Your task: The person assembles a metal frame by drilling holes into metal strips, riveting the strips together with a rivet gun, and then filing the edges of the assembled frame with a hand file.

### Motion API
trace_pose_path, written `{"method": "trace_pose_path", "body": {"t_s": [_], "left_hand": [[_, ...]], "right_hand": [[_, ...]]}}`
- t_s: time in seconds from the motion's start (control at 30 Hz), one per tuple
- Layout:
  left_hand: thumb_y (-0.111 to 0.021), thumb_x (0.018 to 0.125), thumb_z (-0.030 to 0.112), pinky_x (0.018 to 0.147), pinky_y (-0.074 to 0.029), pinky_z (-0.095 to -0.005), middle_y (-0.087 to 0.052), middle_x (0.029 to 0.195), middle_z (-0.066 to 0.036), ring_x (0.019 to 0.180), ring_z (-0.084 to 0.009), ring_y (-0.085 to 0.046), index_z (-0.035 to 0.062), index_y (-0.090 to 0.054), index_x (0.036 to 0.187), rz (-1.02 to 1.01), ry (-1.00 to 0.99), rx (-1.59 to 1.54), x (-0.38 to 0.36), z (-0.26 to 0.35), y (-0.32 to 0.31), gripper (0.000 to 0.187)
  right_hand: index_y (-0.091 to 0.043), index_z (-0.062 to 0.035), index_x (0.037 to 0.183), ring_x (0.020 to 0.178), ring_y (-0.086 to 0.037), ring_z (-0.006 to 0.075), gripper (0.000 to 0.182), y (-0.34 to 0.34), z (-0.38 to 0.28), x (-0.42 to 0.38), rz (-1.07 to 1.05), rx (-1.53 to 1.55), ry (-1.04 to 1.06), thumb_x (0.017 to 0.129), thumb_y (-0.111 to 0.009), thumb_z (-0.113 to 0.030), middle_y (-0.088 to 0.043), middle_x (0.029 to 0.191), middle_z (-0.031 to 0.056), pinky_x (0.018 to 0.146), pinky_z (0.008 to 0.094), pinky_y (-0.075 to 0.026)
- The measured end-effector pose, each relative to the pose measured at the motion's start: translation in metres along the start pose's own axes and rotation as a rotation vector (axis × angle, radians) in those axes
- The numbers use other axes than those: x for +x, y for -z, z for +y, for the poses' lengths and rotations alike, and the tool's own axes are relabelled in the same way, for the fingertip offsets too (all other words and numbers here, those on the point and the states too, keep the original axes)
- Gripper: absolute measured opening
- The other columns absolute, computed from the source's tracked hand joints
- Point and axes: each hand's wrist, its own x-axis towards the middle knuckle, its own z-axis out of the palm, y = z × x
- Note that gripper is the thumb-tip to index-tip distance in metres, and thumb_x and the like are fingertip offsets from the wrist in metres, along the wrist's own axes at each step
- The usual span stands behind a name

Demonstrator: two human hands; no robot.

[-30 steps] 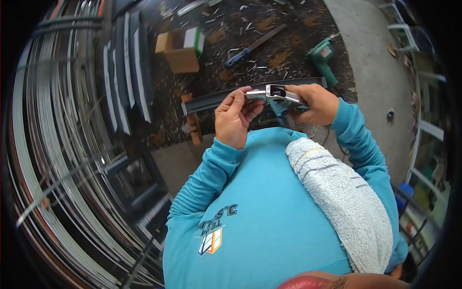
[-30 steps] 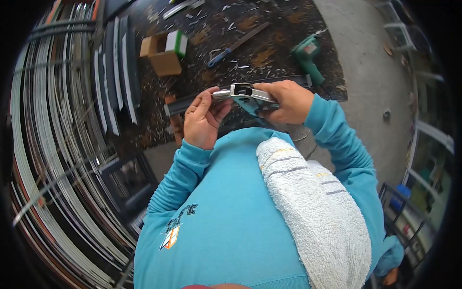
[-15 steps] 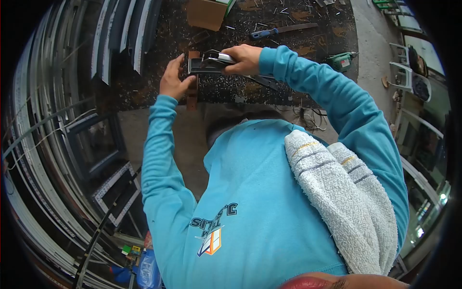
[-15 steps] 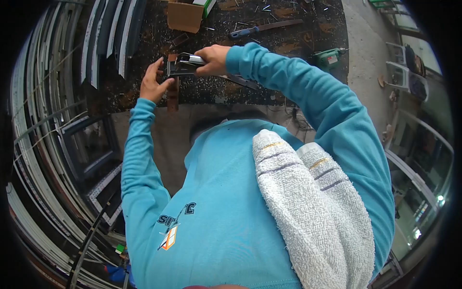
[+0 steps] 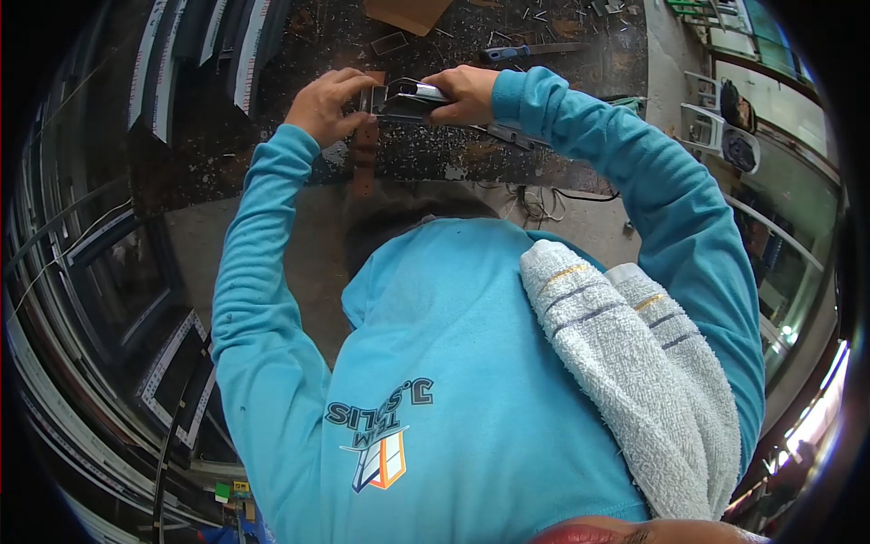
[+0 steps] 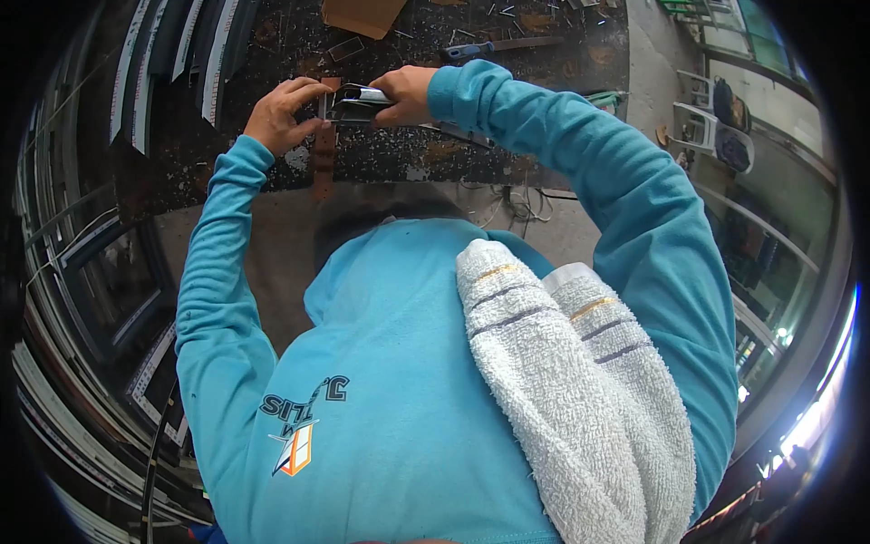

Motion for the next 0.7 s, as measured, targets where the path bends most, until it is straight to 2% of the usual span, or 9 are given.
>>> {"method": "trace_pose_path", "body": {"t_s": [0.17,0.27,0.37,0.47,0.5,0.6,0.63,0.7], "left_hand": [[-0.078,0.070,0.013,0.087,-0.052,-0.0355,-0.063,0.109,-0.007,0.099,-0.0269,-0.062,0.0106,-0.061,0.114,0.012,-0.081,-0.031,0.002,-0.008,-0.003,0.048],[-0.078,0.069,0.013,0.087,-0.052,-0.0358,-0.063,0.109,-0.007,0.100,-0.0269,-0.062,0.0101,-0.061,0.114,-0.011,-0.075,-0.031,0.004,-0.012,-0.003,0.048],[-0.078,0.070,0.013,0.087,-0.052,-0.0362,-0.063,0.110,-0.008,0.100,-0.0270,-0.061,0.0098,-0.060,0.115,-0.011,-0.062,-0.044,0.004,-0.013,-0.003,0.048],[-0.078,0.069,0.011,0.088,-0.052,-0.0359,-0.062,0.111,-0.009,0.101,-0.0281,-0.061,0.0084,-0.059,0.115,0.021,-0.083,-0.064,0.001,-0.011,-0.005,0.050],[-0.078,0.069,0.011,0.088,-0.052,-0.0361,-0.062,0.111,-0.009,0.101,-0.0283,-0.061,0.0084,-0.059,0.116,0.026,-0.090,-0.071,0.001,-0.013,-0.007,0.050],[-0.077,0.070,0.012,0.090,-0.051,-0.0366,-0.062,0.113,-0.009,0.102,-0.0288,-0.061,0.0082,-0.059,0.117,0.034,-0.101,-0.075,0.001,-0.015,-0.009,0.050],[-0.077,0.070,0.012,0.090,-0.051,-0.0367,-0.062,0.113,-0.010,0.103,-0.0290,-0.061,0.0082,-0.059,0.117,0.034,-0.103,-0.072,0.001,-0.016,-0.008,0.050],[-0.077,0.071,0.012,0.090,-0.051,-0.0368,-0.062,0.114,-0.010,0.103,-0.0291,-0.061,0.0072,-0.059,0.117,0.040,-0.109,-0.064,0.001,-0.017,-0.008,0.050]], "right_hand": [[-0.060,-0.0041,0.118,0.088,-0.067,0.0318,0.052,0.008,-0.007,0.011,-0.114,-0.036,-0.085,0.081,-0.064,-0.040,-0.068,0.095,0.0185,0.083,0.0428,-0.053],[-0.058,-0.0001,0.120,0.086,-0.067,0.0290,0.050,0.010,-0.016,0.011,-0.134,-0.094,-0.138,0.082,-0.066,-0.032,-0.068,0.098,0.0203,0.082,0.0381,-0.054],[-0.059,0.0017,0.115,0.075,-0.067,0.0266,0.054,0.006,-0.015,0.014,-0.134,-0.061,-0.189,0.081,-0.068,-0.039,-0.067,0.088,0.0177,0.068,0.0373,-0.056],[-0.063,0.0024,0.096,0.053,-0.062,0.0210,0.054,0.018,-0.027,0.013,-0.195,0.070,-0.410,0.079,-0.066,-0.048,-0.062,0.069,0.0111,0.046,0.0350,-0.050],[-0.062,0.0024,0.091,0.044,-0.055,0.0162,0.054,0.017,-0.018,0.016,-0.207,0.123,-0.387,0.077,-0.067,-0.050,-0.057,0.062,0.0072,0.039,0.0327,-0.045],[-0.063,0.0015,0.091,0.044,-0.055,0.0154,0.052,0.016,-0.016,0.017,-0.181,0.118,-0.450,0.077,-0.068,-0.049,-0.057,0.062,0.0069,0.038,0.0320,-0.044],[-0.064,0.0008,0.096,0.054,-0.062,0.0214,0.049,0.021,-0.028,0.015,-0.198,0.060,-0.451,0.078,-0.067,-0.044,-0.063,0.068,0.0109,0.048,0.0371,-0.051],[-0.061,0.0018,0.105,0.064,-0.066,0.0249,0.049,0.019,-0.022,0.020,-0.147,-0.154,-0.205,0.079,-0.069,-0.039,-0.066,0.077,0.0148,0.058,0.0370,-0.055]]}}
